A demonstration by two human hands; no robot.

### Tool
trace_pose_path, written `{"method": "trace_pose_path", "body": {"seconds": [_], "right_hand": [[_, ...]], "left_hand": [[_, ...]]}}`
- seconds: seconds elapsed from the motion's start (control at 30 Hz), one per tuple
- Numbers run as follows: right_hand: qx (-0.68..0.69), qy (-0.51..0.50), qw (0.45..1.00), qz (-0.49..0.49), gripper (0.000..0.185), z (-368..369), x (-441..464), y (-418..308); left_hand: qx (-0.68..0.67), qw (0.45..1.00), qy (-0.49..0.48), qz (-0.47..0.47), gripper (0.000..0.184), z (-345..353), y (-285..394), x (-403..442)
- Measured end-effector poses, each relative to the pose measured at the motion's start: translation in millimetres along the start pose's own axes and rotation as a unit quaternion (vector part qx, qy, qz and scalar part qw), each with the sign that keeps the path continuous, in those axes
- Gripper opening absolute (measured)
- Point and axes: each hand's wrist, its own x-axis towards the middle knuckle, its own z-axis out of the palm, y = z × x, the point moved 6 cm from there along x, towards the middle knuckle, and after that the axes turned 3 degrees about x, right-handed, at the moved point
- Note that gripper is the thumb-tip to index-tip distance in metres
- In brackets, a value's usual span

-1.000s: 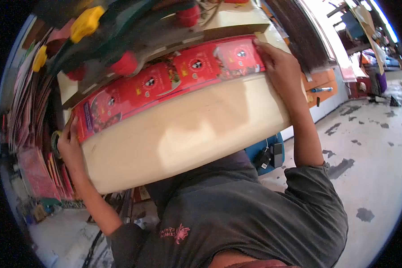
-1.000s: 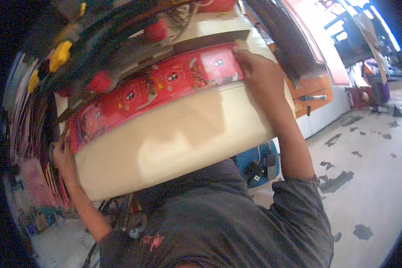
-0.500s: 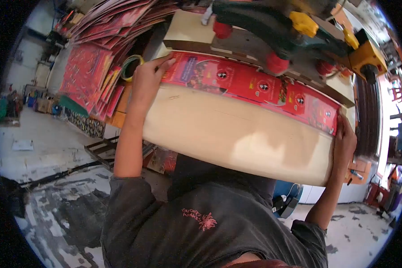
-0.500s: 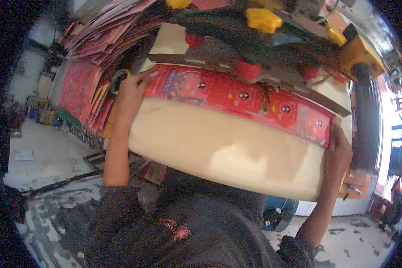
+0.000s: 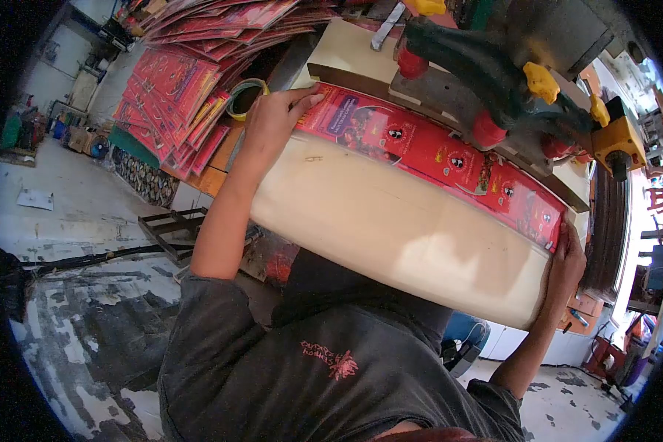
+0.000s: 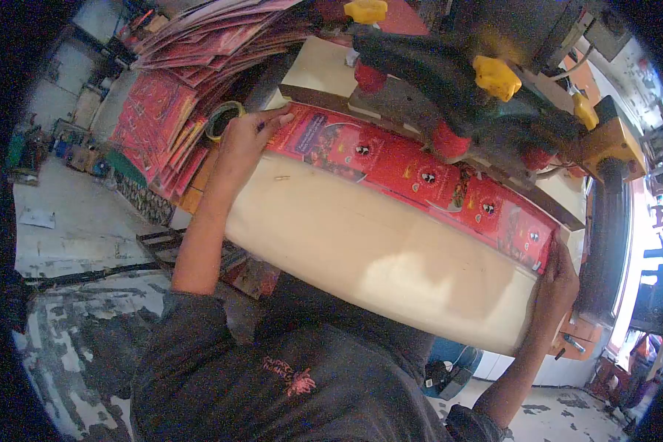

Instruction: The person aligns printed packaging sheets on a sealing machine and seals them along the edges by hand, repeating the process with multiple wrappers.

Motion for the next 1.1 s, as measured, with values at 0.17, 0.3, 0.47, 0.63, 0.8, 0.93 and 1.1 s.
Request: {"method": "trace_pose_path", "body": {"seconds": [0.17, 0.3, 0.47, 0.63, 0.8, 0.93, 1.1], "right_hand": [[0.018, 0.0, 1.0, -0.018, 0.034, 1, 1, 0], [0.008, 0.003, 1.0, -0.024, 0.034, -1, 1, 3], [0.14, 0.019, 0.99, -0.024, 0.033, -1, -7, -2], [-0.019, 0.088, 0.994, -0.054, 0.029, -9, -4, 3], [-0.011, 0.08, 0.996, -0.032, 0.028, -6, -3, 8], [-0.01, 0.095, 0.994, -0.058, 0.028, -5, -2, 11], [-0.039, 0.087, 0.994, -0.051, 0.028, -7, -2, 7]], "left_hand": [[0.008, 1.0, -0.009, -0.007, 0.037, 1, -1, 1], [0.031, 0.999, -0.032, -0.031, 0.043, 1, 0, -2], [-0.008, 0.998, -0.061, -0.018, 0.042, 11, -9, 4], [-0.002, 0.997, -0.07, 0.006, 0.047, 5, 11, 3], [0.017, 0.996, -0.084, -0.012, 0.055, 12, -3, 6], [0.0, 0.996, -0.091, -0.018, 0.056, 10, 3, 3], [-0.004, 0.996, -0.086, 0.004, 0.052, 10, -2, 3]]}}
